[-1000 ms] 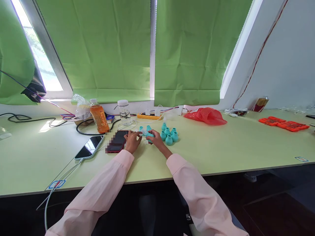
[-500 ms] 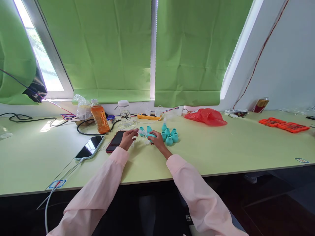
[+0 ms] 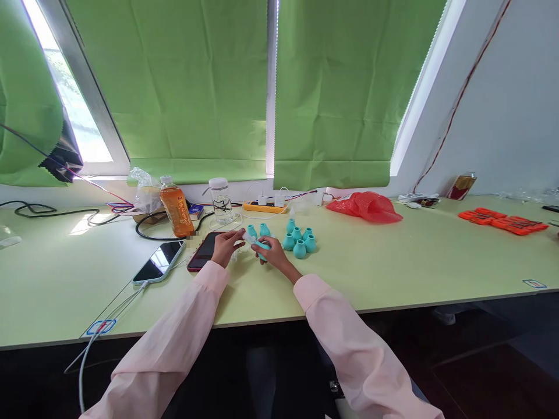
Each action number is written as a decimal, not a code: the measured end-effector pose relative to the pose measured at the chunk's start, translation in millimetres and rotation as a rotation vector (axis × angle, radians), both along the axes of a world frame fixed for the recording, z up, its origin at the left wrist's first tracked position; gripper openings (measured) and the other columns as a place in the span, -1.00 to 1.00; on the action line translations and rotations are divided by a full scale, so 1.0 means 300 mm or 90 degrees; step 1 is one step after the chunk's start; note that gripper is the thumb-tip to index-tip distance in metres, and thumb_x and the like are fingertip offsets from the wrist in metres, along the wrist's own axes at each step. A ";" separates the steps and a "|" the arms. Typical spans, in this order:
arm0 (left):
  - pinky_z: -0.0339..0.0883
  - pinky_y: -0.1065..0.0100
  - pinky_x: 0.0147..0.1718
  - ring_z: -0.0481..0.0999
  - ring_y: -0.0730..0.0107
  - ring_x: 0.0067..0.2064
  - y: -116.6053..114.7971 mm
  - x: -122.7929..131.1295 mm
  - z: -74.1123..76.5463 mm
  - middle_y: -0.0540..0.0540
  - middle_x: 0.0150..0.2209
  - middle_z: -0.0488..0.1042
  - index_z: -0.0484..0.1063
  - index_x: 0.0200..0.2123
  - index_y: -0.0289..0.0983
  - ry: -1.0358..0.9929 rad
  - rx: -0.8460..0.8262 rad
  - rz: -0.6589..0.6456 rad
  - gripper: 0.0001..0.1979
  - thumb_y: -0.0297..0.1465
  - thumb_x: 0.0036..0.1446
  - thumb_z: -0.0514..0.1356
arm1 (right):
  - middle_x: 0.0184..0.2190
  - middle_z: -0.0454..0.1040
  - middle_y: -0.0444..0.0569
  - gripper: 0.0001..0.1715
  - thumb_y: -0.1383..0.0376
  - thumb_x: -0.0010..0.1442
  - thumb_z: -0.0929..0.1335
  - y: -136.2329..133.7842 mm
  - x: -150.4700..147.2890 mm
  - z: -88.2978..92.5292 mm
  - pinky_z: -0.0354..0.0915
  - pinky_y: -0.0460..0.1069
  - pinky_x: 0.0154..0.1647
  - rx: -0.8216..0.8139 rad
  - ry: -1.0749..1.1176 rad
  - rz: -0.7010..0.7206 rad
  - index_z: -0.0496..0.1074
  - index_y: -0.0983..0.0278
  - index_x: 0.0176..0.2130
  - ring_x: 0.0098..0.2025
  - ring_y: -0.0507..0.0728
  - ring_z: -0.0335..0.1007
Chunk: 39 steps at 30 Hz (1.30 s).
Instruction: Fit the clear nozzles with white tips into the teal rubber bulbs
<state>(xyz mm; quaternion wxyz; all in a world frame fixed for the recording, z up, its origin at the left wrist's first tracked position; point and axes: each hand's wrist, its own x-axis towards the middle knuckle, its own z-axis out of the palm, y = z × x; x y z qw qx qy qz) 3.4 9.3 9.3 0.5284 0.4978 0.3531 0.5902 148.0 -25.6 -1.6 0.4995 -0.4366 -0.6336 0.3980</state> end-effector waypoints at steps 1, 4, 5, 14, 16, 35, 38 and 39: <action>0.34 0.37 -0.41 0.39 0.50 -0.48 -0.001 0.001 0.000 -0.06 -0.55 0.42 0.46 -0.52 -0.39 -0.004 -0.001 0.000 -0.65 -0.20 -0.34 0.30 | -0.65 0.32 -0.18 -0.66 0.06 -0.13 0.33 -0.002 -0.004 -0.003 0.15 -0.14 -0.75 0.007 -0.001 0.003 0.26 0.27 -0.47 -0.75 -0.05 0.18; 0.37 0.32 -0.39 0.40 0.48 -0.47 -0.006 0.004 0.002 -0.07 -0.55 0.43 0.46 -0.52 -0.41 -0.012 -0.004 -0.011 -0.65 -0.21 -0.33 0.30 | -0.64 0.31 -0.18 -0.64 0.03 -0.09 0.30 -0.008 -0.012 -0.013 0.17 -0.13 -0.72 0.032 -0.003 -0.009 0.28 0.28 -0.45 -0.74 -0.06 0.16; 0.38 0.31 -0.39 0.41 0.47 -0.47 -0.007 0.005 0.002 -0.08 -0.55 0.43 0.46 -0.52 -0.41 -0.015 -0.004 -0.015 -0.65 -0.22 -0.33 0.30 | -0.63 0.31 -0.18 -0.64 0.03 -0.08 0.30 -0.008 -0.014 -0.016 0.17 -0.13 -0.72 0.041 -0.005 -0.015 0.29 0.28 -0.44 -0.74 -0.07 0.16; 0.40 0.29 -0.39 0.40 0.49 -0.51 -0.007 0.026 -0.017 -0.02 -0.60 0.41 0.42 -0.60 -0.42 -0.048 0.004 0.030 -0.68 -0.26 -0.38 0.33 | -0.63 0.30 -0.17 -0.66 0.05 -0.06 0.30 -0.008 -0.026 -0.051 0.10 -0.14 -0.71 0.100 -0.018 -0.075 0.32 0.29 -0.43 -0.72 -0.07 0.13; 0.40 0.27 -0.37 0.41 0.47 -0.50 -0.007 0.026 -0.021 -0.04 -0.60 0.42 0.42 -0.60 -0.42 -0.053 0.003 0.024 -0.68 -0.25 -0.37 0.32 | -0.63 0.30 -0.17 -0.66 0.05 -0.07 0.31 -0.013 -0.028 -0.051 0.11 -0.14 -0.70 0.104 -0.013 -0.080 0.33 0.29 -0.42 -0.71 -0.07 0.13; 0.35 0.19 -0.24 0.44 0.41 -0.43 0.011 0.009 -0.032 -0.08 -0.57 0.43 0.42 -0.63 -0.43 -0.102 -0.023 -0.057 -0.70 -0.28 -0.36 0.33 | -0.71 0.31 -0.18 -0.61 0.05 -0.13 0.35 0.006 -0.021 -0.036 0.07 -0.14 -0.78 -0.091 0.170 0.052 0.34 0.35 -0.49 -0.77 -0.08 0.11; 0.34 0.18 -0.23 0.45 0.38 -0.41 0.007 0.009 -0.029 -0.09 -0.55 0.44 0.43 -0.61 -0.43 -0.111 -0.037 -0.067 -0.70 -0.28 -0.37 0.33 | -0.70 0.31 -0.16 -0.63 0.08 -0.12 0.36 0.006 -0.021 -0.037 0.06 -0.17 -0.78 -0.140 0.211 0.073 0.34 0.36 -0.47 -0.75 -0.09 0.13; 0.34 0.17 -0.23 0.45 0.37 -0.40 0.005 0.010 -0.029 -0.09 -0.55 0.44 0.43 -0.60 -0.43 -0.113 -0.041 -0.070 -0.70 -0.28 -0.37 0.33 | -0.70 0.31 -0.16 -0.64 0.09 -0.11 0.35 0.006 -0.020 -0.036 0.05 -0.17 -0.79 -0.158 0.223 0.081 0.34 0.36 -0.47 -0.75 -0.09 0.13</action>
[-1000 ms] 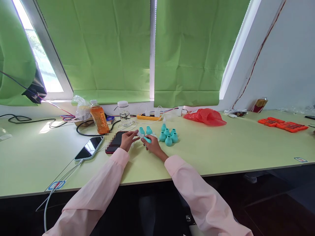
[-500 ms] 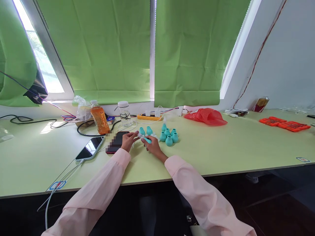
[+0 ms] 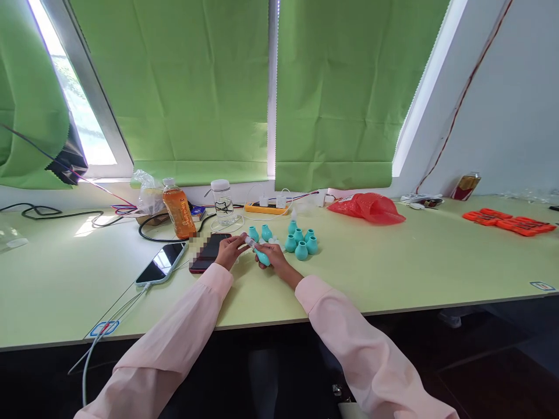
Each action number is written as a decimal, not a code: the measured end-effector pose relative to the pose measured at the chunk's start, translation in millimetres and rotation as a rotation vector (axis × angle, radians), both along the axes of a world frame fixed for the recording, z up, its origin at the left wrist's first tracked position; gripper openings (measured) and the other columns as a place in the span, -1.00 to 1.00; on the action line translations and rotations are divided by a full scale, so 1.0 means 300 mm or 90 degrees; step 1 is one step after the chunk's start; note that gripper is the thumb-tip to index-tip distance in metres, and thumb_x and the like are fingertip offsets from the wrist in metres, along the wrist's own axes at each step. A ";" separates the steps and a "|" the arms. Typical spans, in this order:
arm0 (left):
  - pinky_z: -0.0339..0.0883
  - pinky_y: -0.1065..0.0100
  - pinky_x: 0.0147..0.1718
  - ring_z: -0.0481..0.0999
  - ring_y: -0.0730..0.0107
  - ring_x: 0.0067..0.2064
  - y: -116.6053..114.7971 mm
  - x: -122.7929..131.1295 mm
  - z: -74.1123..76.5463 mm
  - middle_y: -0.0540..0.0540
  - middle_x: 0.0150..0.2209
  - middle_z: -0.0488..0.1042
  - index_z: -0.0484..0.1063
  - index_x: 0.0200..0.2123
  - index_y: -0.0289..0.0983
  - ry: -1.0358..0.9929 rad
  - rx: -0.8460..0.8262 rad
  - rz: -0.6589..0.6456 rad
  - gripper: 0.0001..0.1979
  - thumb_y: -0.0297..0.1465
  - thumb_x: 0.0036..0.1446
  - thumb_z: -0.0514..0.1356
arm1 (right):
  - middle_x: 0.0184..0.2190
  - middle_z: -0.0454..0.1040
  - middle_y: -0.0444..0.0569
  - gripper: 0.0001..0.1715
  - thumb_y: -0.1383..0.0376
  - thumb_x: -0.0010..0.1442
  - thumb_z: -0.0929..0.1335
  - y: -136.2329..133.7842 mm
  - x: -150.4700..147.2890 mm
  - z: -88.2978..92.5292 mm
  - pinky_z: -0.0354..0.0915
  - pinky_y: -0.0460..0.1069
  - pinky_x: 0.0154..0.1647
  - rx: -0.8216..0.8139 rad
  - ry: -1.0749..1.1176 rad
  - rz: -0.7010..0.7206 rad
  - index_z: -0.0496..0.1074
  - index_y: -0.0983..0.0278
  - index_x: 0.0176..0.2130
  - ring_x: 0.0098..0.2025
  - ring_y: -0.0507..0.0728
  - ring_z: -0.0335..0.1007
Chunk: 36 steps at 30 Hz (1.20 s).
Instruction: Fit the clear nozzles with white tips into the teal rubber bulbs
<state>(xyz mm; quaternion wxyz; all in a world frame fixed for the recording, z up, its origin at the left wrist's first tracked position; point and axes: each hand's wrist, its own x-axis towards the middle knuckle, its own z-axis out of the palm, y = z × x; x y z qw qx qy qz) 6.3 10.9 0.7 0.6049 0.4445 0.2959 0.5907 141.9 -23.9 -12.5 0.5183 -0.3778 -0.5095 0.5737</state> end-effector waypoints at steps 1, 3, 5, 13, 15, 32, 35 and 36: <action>0.33 0.17 -0.22 0.46 0.36 -0.39 -0.001 0.000 0.001 -0.09 -0.55 0.44 0.43 -0.60 -0.42 -0.002 -0.005 -0.003 -0.70 -0.28 -0.37 0.33 | -0.70 0.31 -0.16 -0.65 0.10 -0.09 0.35 0.000 0.001 0.001 0.04 -0.18 -0.79 -0.018 0.012 0.011 0.34 0.37 -0.47 -0.75 -0.10 0.13; 0.33 0.17 -0.22 0.46 0.35 -0.39 -0.004 0.000 0.002 -0.09 -0.56 0.44 0.42 -0.61 -0.42 -0.007 -0.013 -0.010 -0.71 -0.29 -0.37 0.33 | -0.69 0.30 -0.16 -0.67 0.12 -0.06 0.34 0.001 0.004 0.002 0.03 -0.19 -0.79 -0.053 0.035 0.037 0.33 0.37 -0.46 -0.74 -0.11 0.13; 0.33 0.17 -0.22 0.46 0.34 -0.38 -0.007 0.000 0.002 -0.09 -0.55 0.45 0.42 -0.59 -0.42 -0.013 -0.018 -0.020 -0.71 -0.30 -0.36 0.33 | -0.69 0.29 -0.17 -0.69 0.13 -0.01 0.31 0.003 0.009 0.004 0.01 -0.20 -0.79 -0.086 0.055 0.066 0.33 0.36 -0.45 -0.74 -0.12 0.11; 0.35 0.15 -0.25 0.47 0.30 -0.37 -0.006 0.003 -0.008 -0.13 -0.52 0.47 0.45 -0.55 -0.42 -0.017 -0.013 -0.038 -0.71 -0.29 -0.32 0.32 | -0.68 0.27 -0.17 -0.71 0.16 0.09 0.23 0.007 0.021 0.008 -0.02 -0.21 -0.80 -0.140 0.092 0.131 0.34 0.36 -0.42 -0.76 -0.13 0.06; 0.36 0.14 -0.26 0.47 0.30 -0.37 -0.003 0.005 -0.012 -0.14 -0.51 0.47 0.46 -0.55 -0.43 -0.010 -0.005 -0.030 -0.70 -0.29 -0.32 0.32 | -0.69 0.28 -0.17 -0.72 0.17 0.08 0.25 0.008 0.017 0.005 -0.01 -0.21 -0.80 -0.128 0.095 0.109 0.34 0.36 -0.42 -0.76 -0.13 0.08; 0.37 0.21 -0.32 0.45 0.20 -0.27 -0.019 0.010 0.001 -0.24 -0.40 0.50 0.49 -0.48 -0.44 0.100 0.068 -0.029 -0.61 -0.17 -0.24 0.25 | -0.71 0.31 -0.17 -0.67 0.12 -0.10 0.36 -0.010 -0.001 0.014 -0.01 -0.18 -0.79 -0.043 0.075 0.027 0.34 0.35 -0.45 -0.76 -0.10 0.10; 0.36 0.23 -0.31 0.45 0.20 -0.28 -0.030 0.020 0.013 -0.22 -0.41 0.50 0.50 -0.47 -0.42 0.106 0.080 -0.003 -0.61 -0.16 -0.24 0.24 | -0.70 0.31 -0.17 -0.66 0.10 -0.11 0.36 -0.014 -0.010 0.018 0.01 -0.17 -0.77 -0.017 0.072 0.022 0.33 0.34 -0.44 -0.74 -0.09 0.13; 0.35 0.23 -0.30 0.45 0.21 -0.28 -0.033 0.024 0.017 -0.21 -0.41 0.50 0.50 -0.46 -0.42 0.106 0.086 0.008 -0.61 -0.16 -0.23 0.24 | -0.70 0.31 -0.17 -0.65 0.09 -0.12 0.36 -0.016 -0.013 0.020 0.03 -0.17 -0.77 -0.006 0.073 0.021 0.33 0.33 -0.44 -0.72 -0.08 0.14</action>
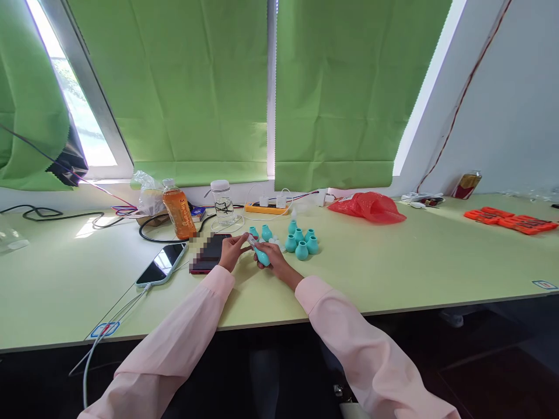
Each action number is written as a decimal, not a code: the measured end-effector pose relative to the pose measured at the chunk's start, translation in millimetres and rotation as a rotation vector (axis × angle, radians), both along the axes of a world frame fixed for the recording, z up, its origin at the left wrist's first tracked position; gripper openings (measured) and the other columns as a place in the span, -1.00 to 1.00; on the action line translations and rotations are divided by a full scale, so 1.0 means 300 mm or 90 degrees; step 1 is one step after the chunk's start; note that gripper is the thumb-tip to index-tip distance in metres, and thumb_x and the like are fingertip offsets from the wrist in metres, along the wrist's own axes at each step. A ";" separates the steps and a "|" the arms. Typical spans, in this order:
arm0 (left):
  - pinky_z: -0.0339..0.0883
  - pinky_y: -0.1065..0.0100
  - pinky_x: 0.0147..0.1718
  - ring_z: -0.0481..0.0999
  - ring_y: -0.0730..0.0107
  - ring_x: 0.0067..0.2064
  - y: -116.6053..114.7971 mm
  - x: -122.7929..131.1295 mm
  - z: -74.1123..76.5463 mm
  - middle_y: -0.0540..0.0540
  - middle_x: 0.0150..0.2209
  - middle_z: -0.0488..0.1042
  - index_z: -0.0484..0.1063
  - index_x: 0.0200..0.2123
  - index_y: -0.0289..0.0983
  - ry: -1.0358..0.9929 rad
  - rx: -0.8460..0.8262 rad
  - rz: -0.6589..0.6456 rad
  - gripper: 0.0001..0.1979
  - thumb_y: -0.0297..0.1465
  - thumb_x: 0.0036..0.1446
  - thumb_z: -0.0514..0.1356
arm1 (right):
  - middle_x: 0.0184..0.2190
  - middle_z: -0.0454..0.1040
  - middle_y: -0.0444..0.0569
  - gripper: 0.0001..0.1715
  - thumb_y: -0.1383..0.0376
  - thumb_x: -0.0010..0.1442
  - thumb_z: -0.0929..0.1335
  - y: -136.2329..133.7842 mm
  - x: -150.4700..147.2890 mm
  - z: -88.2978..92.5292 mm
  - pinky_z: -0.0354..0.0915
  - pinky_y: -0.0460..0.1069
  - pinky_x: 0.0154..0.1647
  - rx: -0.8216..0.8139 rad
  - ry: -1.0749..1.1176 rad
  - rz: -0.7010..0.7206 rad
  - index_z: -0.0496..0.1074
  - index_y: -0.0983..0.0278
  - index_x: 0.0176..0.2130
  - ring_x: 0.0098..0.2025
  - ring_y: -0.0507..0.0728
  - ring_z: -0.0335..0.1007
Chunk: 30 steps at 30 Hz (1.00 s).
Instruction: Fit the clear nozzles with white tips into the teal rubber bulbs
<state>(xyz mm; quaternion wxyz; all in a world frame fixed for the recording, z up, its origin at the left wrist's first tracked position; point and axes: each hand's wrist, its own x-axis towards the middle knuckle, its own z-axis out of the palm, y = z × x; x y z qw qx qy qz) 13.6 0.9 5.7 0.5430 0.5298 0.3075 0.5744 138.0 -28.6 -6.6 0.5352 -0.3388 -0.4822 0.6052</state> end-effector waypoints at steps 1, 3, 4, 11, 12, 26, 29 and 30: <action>0.34 0.24 -0.29 0.45 0.23 -0.29 -0.003 0.005 0.003 -0.19 -0.41 0.51 0.49 -0.44 -0.41 -0.001 0.007 0.010 -0.61 -0.16 -0.23 0.24 | -0.69 0.32 -0.17 -0.65 0.09 -0.12 0.36 -0.001 -0.003 0.002 0.04 -0.16 -0.76 0.010 0.000 -0.002 0.33 0.33 -0.44 -0.71 -0.08 0.16; 0.33 0.24 -0.26 0.44 0.25 -0.29 -0.009 0.014 0.008 -0.17 -0.38 0.51 0.49 -0.39 -0.39 -0.002 0.019 0.022 -0.60 -0.17 -0.24 0.25 | -0.67 0.33 -0.16 -0.64 0.07 -0.12 0.35 -0.001 -0.007 0.005 0.08 -0.15 -0.74 0.025 -0.001 -0.006 0.32 0.32 -0.43 -0.70 -0.06 0.19; 0.32 0.25 -0.25 0.44 0.26 -0.29 -0.010 0.017 0.009 -0.16 -0.36 0.51 0.48 -0.37 -0.38 -0.001 0.023 0.021 -0.60 -0.18 -0.24 0.25 | -0.66 0.34 -0.16 -0.63 0.07 -0.12 0.35 0.000 -0.008 0.006 0.10 -0.14 -0.73 0.030 -0.003 -0.009 0.32 0.31 -0.42 -0.70 -0.05 0.20; 0.30 0.32 -0.29 0.43 0.26 -0.25 -0.004 0.007 0.006 -0.18 -0.32 0.49 0.46 -0.32 -0.36 0.030 0.020 -0.049 -0.59 -0.17 -0.20 0.22 | -0.64 0.35 -0.17 -0.60 0.07 -0.17 0.37 -0.009 -0.015 0.012 0.20 -0.08 -0.66 0.066 -0.032 -0.056 0.33 0.29 -0.37 -0.70 -0.02 0.24; 0.29 0.34 -0.32 0.43 0.27 -0.26 -0.004 0.004 0.007 -0.19 -0.32 0.49 0.46 -0.32 -0.35 0.035 0.019 -0.057 -0.59 -0.16 -0.18 0.20 | -0.64 0.35 -0.17 -0.59 0.07 -0.17 0.38 -0.012 -0.017 0.014 0.21 -0.07 -0.66 0.071 -0.038 -0.066 0.33 0.29 -0.37 -0.69 -0.01 0.25; 0.24 0.35 -0.34 0.41 0.30 -0.26 0.014 -0.009 0.001 -0.17 -0.29 0.48 0.41 -0.17 -0.27 0.136 0.038 0.072 -0.55 -0.13 -0.04 0.01 | -0.40 0.41 -0.06 -0.72 0.15 -0.21 0.38 0.065 0.053 0.044 0.21 -0.05 -0.35 0.248 -0.254 -0.439 0.38 0.27 -0.46 -0.35 0.09 0.29; 0.22 0.34 -0.36 0.40 0.28 -0.33 0.018 -0.012 -0.006 -0.16 -0.40 0.49 0.49 -0.37 -0.30 0.198 0.072 0.144 -0.71 -0.26 -0.12 0.10 | -0.42 0.42 -0.04 -0.72 0.16 -0.15 0.34 0.098 0.074 0.072 0.20 -0.03 -0.33 0.261 -0.331 -0.505 0.38 0.29 -0.40 -0.36 0.10 0.29; 0.22 0.33 -0.36 0.40 0.28 -0.35 0.017 -0.012 -0.005 -0.15 -0.43 0.49 0.50 -0.41 -0.29 0.221 0.088 0.161 -0.76 -0.31 -0.15 0.13 | -0.41 0.42 -0.03 -0.71 0.17 -0.13 0.32 0.115 0.081 0.082 0.20 -0.03 -0.32 0.261 -0.355 -0.524 0.38 0.30 -0.38 -0.36 0.11 0.29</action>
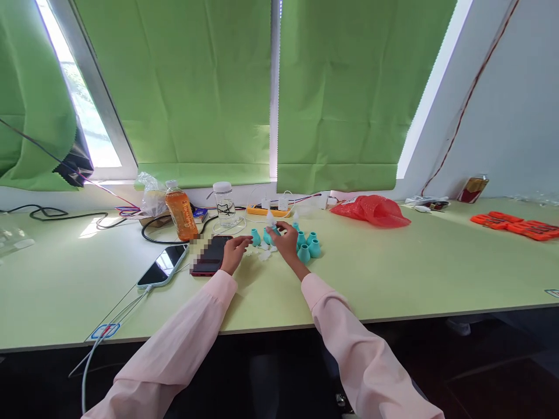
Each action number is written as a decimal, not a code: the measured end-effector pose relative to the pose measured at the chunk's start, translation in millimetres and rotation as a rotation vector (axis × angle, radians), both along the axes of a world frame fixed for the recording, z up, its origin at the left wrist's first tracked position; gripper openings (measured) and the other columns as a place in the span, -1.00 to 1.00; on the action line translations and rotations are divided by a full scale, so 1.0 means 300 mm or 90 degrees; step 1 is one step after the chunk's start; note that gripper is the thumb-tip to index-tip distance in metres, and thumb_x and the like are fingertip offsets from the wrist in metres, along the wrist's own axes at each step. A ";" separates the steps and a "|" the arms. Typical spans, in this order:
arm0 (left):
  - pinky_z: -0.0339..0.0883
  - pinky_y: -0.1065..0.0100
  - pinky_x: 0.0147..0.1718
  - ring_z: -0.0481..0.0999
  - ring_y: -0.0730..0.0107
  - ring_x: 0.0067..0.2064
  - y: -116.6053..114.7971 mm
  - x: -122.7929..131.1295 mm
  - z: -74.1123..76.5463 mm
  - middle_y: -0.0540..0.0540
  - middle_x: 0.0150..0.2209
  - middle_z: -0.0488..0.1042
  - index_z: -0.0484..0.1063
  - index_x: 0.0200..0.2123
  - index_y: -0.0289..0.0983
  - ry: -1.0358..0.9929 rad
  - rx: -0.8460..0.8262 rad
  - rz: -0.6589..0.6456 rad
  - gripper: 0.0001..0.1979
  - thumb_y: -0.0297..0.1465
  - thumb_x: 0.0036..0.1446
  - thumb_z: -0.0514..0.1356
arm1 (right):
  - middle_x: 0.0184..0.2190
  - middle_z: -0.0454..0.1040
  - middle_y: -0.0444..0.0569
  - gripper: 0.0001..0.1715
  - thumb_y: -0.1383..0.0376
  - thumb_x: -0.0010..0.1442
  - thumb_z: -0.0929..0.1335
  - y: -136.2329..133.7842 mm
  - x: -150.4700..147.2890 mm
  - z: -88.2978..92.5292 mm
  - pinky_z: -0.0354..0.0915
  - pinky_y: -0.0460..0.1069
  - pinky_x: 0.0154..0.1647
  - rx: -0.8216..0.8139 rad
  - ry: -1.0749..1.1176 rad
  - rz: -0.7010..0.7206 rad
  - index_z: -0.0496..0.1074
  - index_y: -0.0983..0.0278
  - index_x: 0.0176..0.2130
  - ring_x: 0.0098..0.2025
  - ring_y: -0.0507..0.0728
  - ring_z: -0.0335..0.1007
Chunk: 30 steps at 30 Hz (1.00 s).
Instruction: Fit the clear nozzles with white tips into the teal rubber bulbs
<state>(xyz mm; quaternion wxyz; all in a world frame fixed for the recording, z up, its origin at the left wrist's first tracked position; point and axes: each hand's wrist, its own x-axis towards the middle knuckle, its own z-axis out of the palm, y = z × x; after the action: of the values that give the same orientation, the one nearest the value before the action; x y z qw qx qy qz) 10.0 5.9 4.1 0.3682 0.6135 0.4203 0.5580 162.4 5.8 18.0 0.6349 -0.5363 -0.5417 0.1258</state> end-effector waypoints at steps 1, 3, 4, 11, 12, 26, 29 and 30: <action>0.21 0.34 -0.36 0.40 0.28 -0.37 -0.003 0.000 0.002 -0.13 -0.45 0.49 0.50 -0.45 -0.28 0.022 0.016 0.013 -0.80 -0.35 -0.18 0.15 | -0.39 0.43 -0.01 -0.70 0.17 -0.12 0.31 0.018 0.007 0.010 0.20 -0.02 -0.30 -0.004 -0.019 -0.021 0.37 0.31 -0.36 -0.35 0.11 0.29; 0.21 0.35 -0.38 0.39 0.30 -0.40 -0.011 -0.001 0.010 -0.10 -0.48 0.49 0.51 -0.48 -0.25 0.064 0.049 0.030 -0.84 -0.41 -0.20 0.15 | -0.34 0.43 0.02 -0.66 0.20 -0.11 0.30 0.056 0.023 0.030 0.21 -0.02 -0.29 -0.019 -0.060 -0.052 0.33 0.32 -0.29 -0.33 0.12 0.31; 0.21 0.36 -0.40 0.38 0.30 -0.41 -0.015 -0.005 0.015 -0.09 -0.48 0.49 0.51 -0.48 -0.24 0.085 0.064 0.035 -0.84 -0.42 -0.20 0.15 | -0.33 0.43 0.02 -0.65 0.23 -0.10 0.29 0.074 0.032 0.039 0.21 -0.02 -0.29 -0.029 -0.083 -0.065 0.31 0.33 -0.25 -0.33 0.12 0.32; 0.19 0.40 -0.46 0.36 0.34 -0.49 -0.002 -0.076 0.078 -0.05 -0.55 0.47 0.51 -0.47 -0.22 0.276 0.154 0.026 -0.81 -0.39 -0.14 0.10 | -0.41 0.45 -0.05 -0.64 0.44 -0.10 0.25 0.156 0.103 0.080 0.18 -0.01 -0.26 -0.127 -0.307 -0.103 0.32 0.24 -0.23 -0.26 0.14 0.32; 0.19 0.39 -0.46 0.36 0.34 -0.49 0.003 -0.088 0.088 -0.06 -0.55 0.47 0.51 -0.46 -0.22 0.313 0.164 0.026 -0.81 -0.38 -0.13 0.10 | -0.41 0.45 -0.04 -0.63 0.46 -0.12 0.26 0.166 0.110 0.083 0.18 -0.02 -0.26 -0.144 -0.339 -0.105 0.33 0.25 -0.22 -0.25 0.14 0.32; 0.09 0.06 -0.19 0.32 0.01 -0.17 -0.052 -0.079 0.024 -0.39 -0.37 0.43 0.44 -0.41 -0.44 0.804 0.302 -0.054 -0.79 -0.58 -0.07 0.02 | -0.22 0.37 0.16 -0.46 0.28 -0.07 0.33 0.179 0.093 0.093 0.15 0.11 -0.30 -0.243 -0.604 -0.174 0.22 0.30 -0.05 -0.15 0.33 0.22; 0.04 -0.01 -0.13 0.29 -0.04 -0.09 -0.094 -0.063 -0.022 -0.45 -0.24 0.40 0.40 -0.26 -0.52 0.937 0.440 -0.037 -0.72 -0.57 -0.03 -0.01 | -0.06 0.25 0.17 -0.47 0.29 -0.03 0.31 0.136 0.075 0.118 0.10 0.16 -0.18 -0.177 -0.634 -0.189 0.21 0.30 -0.03 -0.04 0.35 0.09; 0.06 -0.01 -0.14 0.29 -0.05 -0.09 -0.103 -0.060 -0.033 -0.47 -0.22 0.39 0.39 -0.24 -0.55 0.964 0.480 -0.029 -0.71 -0.57 -0.02 -0.02 | -0.03 0.22 0.17 -0.51 0.31 -0.01 0.30 0.116 0.065 0.119 0.09 0.16 -0.15 -0.111 -0.662 -0.178 0.22 0.32 -0.04 -0.04 0.34 0.08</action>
<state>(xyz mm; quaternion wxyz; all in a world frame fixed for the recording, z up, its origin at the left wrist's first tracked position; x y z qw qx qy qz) -8.1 -24.8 -5.7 -0.2310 0.9118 0.3267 0.0921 181.9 40.5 53.7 0.2473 -0.6453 -0.6955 -0.1967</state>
